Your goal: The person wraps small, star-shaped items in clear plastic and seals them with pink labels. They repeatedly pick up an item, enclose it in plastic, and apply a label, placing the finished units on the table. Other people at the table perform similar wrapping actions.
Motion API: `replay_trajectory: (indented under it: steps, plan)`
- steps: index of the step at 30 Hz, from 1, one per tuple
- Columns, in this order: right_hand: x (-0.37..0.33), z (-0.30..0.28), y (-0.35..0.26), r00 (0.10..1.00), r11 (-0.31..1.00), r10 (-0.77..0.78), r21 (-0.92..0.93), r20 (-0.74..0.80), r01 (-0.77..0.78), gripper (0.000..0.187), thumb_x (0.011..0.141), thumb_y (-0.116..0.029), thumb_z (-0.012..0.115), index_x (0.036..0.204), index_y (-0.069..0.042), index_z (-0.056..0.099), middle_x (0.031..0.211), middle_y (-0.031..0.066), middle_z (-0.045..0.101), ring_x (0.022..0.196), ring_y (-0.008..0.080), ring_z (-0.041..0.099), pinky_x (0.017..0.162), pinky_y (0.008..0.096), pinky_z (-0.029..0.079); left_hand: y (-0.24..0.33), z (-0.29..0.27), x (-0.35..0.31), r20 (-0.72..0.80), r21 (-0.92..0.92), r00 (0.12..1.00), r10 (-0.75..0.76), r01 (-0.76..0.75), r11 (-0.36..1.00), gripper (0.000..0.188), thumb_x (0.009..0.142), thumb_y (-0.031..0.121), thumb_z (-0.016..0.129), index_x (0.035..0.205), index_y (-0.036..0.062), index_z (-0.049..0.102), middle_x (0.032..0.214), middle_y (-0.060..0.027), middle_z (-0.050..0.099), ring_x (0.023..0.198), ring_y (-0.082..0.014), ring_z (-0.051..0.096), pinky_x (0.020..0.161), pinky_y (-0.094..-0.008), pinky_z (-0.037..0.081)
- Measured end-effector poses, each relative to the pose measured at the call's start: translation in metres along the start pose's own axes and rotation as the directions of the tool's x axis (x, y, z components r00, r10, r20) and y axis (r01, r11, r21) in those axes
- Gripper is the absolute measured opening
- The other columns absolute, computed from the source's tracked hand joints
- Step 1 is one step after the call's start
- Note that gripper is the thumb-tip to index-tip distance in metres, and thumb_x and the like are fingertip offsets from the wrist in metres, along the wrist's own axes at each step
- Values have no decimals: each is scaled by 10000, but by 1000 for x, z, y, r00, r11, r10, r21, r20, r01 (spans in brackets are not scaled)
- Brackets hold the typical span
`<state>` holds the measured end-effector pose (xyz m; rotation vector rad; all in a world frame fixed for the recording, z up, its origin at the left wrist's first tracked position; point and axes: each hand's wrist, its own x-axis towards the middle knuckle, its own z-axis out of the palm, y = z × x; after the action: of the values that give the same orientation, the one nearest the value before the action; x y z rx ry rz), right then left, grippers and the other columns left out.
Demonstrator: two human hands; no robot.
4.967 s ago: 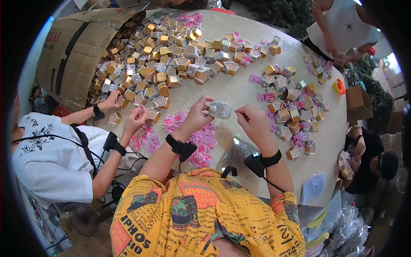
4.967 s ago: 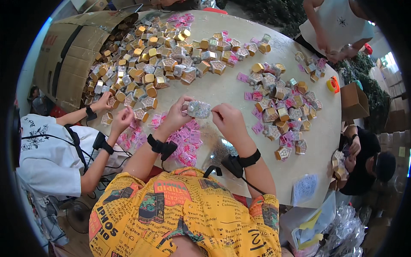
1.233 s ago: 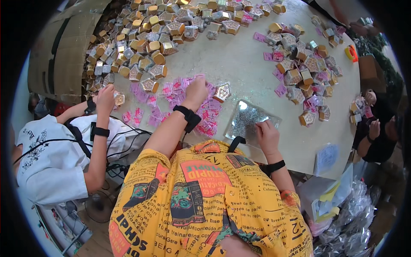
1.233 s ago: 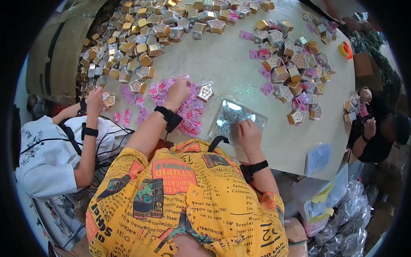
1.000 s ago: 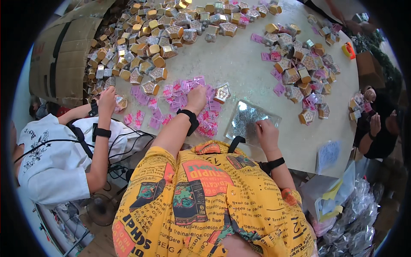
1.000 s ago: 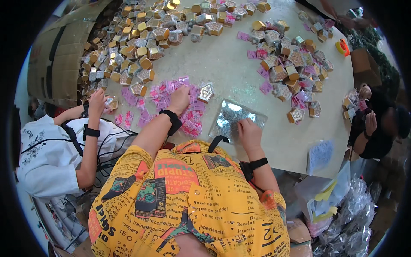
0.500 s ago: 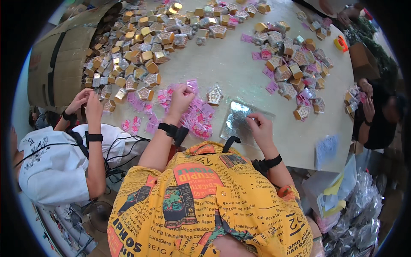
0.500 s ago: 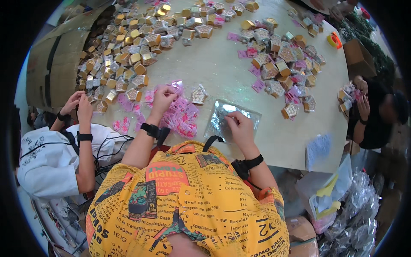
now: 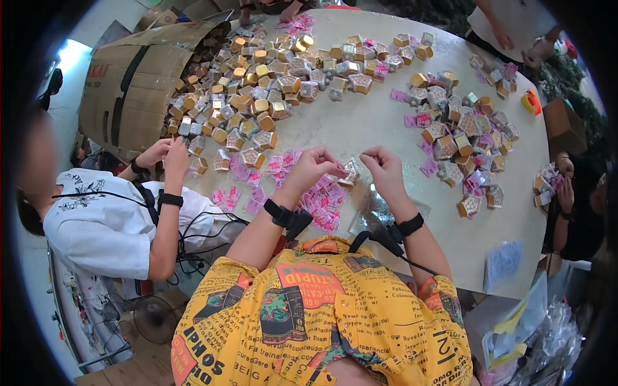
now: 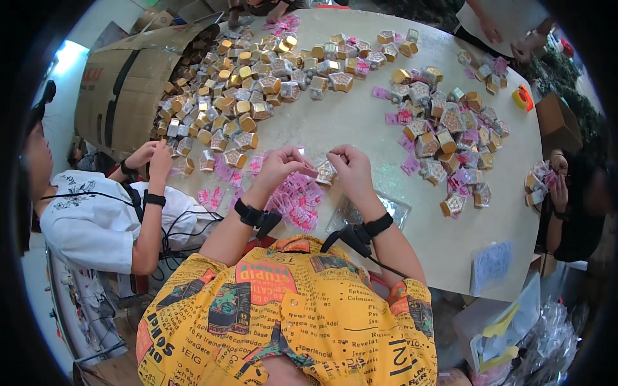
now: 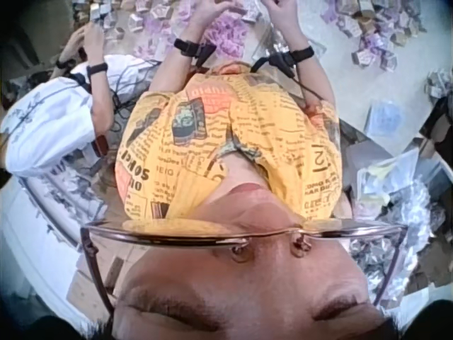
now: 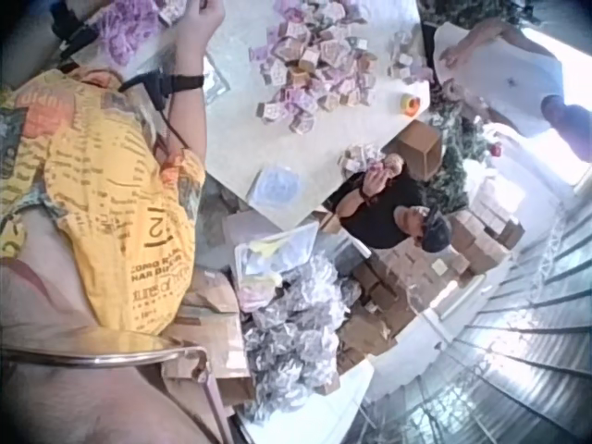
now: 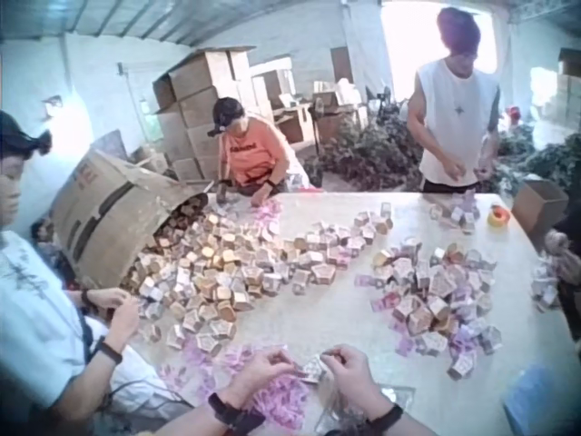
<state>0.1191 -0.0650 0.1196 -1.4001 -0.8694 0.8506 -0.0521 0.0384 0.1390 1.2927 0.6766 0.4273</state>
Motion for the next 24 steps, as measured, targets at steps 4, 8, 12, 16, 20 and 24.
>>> replay_trajectory:
  steps: [4,8,12,16,20,24]
  plan:
    - [2,7,20,996,998,58,5,71,-58,143,813,-112,640,822,30,634,593,-38,496,544,43,430,478,225,333,-11,-5,3,-10,222,999,39,-36,975,36,795,-7,563,827,-8,580,861,-126,671,828,-173,650,779,-288,513]
    - [-1,9,21,976,975,190,100,103,-200,134,815,-123,641,828,11,645,606,-27,537,530,44,457,460,218,338,-18,-7,0,22,71,1000,-6,4,997,26,812,-4,565,837,-1,562,856,-126,669,827,-179,653,779,-296,518]
    - [-2,5,16,907,899,367,171,205,-403,121,828,-152,640,811,-32,647,597,-42,524,471,30,414,412,204,282,-20,-9,2,33,109,999,4,-8,994,43,830,16,575,860,4,547,849,-119,666,819,-180,655,769,-292,518]
    - [-7,7,10,802,765,481,278,355,-581,118,849,-168,626,793,-64,627,561,-73,445,418,23,329,380,207,212,-19,-8,3,28,189,1000,5,-10,982,52,834,23,574,873,-2,551,858,-113,660,841,-188,651,785,-292,513]
    - [-13,12,19,729,632,520,373,445,-679,98,877,-154,586,825,-74,609,549,-90,385,410,25,287,376,215,186,-7,-2,-4,9,435,984,179,-165,885,133,794,22,597,923,0,578,912,-85,654,932,-182,617,845,-311,481]
    - [-18,16,18,688,539,583,428,432,-725,93,893,-141,555,851,-72,599,558,-90,372,426,22,294,379,215,181,-2,-3,-13,178,600,918,356,-388,700,202,732,17,631,934,23,621,938,-60,640,961,-188,586,860,-328,450]
